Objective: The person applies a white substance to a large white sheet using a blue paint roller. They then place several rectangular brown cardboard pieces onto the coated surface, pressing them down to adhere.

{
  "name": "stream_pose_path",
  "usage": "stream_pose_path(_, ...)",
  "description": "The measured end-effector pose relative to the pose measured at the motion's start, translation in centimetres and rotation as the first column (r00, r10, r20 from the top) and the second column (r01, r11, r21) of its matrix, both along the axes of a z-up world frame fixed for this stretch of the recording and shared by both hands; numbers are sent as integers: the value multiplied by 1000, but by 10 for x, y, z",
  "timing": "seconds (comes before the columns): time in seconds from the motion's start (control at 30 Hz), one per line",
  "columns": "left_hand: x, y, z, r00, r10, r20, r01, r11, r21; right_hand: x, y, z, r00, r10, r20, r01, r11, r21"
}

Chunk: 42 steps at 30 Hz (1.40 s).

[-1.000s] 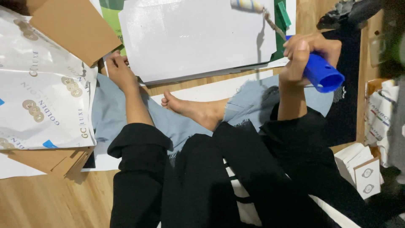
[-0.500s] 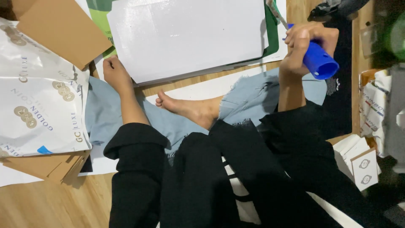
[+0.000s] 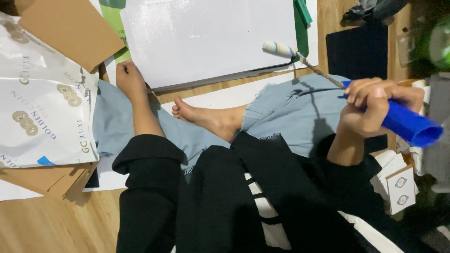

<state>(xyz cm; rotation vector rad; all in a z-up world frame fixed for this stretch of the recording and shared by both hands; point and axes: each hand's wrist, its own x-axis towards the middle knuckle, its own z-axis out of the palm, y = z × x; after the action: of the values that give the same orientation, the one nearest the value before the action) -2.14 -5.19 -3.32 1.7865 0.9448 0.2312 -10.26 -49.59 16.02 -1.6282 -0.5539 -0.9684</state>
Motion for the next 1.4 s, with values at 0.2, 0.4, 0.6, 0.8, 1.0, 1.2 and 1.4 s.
stream_pose_path(0.2,1,2,-2,1000,-1,-30,1,1000,12,23,20,-21,977,-175,125,160,980,116)
stream_pose_path(0.4,-5,0,18,1000,-1,-31,-1,999,-45,9,31,12,977,-204,-56,210,969,133)
stream_pose_path(0.6,0,4,-8,1000,-6,-18,7,1000,14,34,22,-3,982,-174,78,167,982,84)
stream_pose_path(0.8,0,6,0,1000,12,-3,-12,1000,-13,21,22,35,991,-76,-107,71,996,-51)
stream_pose_path(1.0,4,15,-38,995,-49,-84,62,985,159,59,25,22,947,301,-116,-320,922,-216)
stream_pose_path(1.2,6,5,-12,989,3,-149,8,998,67,54,62,28,970,13,-243,4,998,70)
stream_pose_path(1.4,8,4,-9,978,24,-209,-14,999,51,69,79,-20,952,165,-257,-10,858,514)
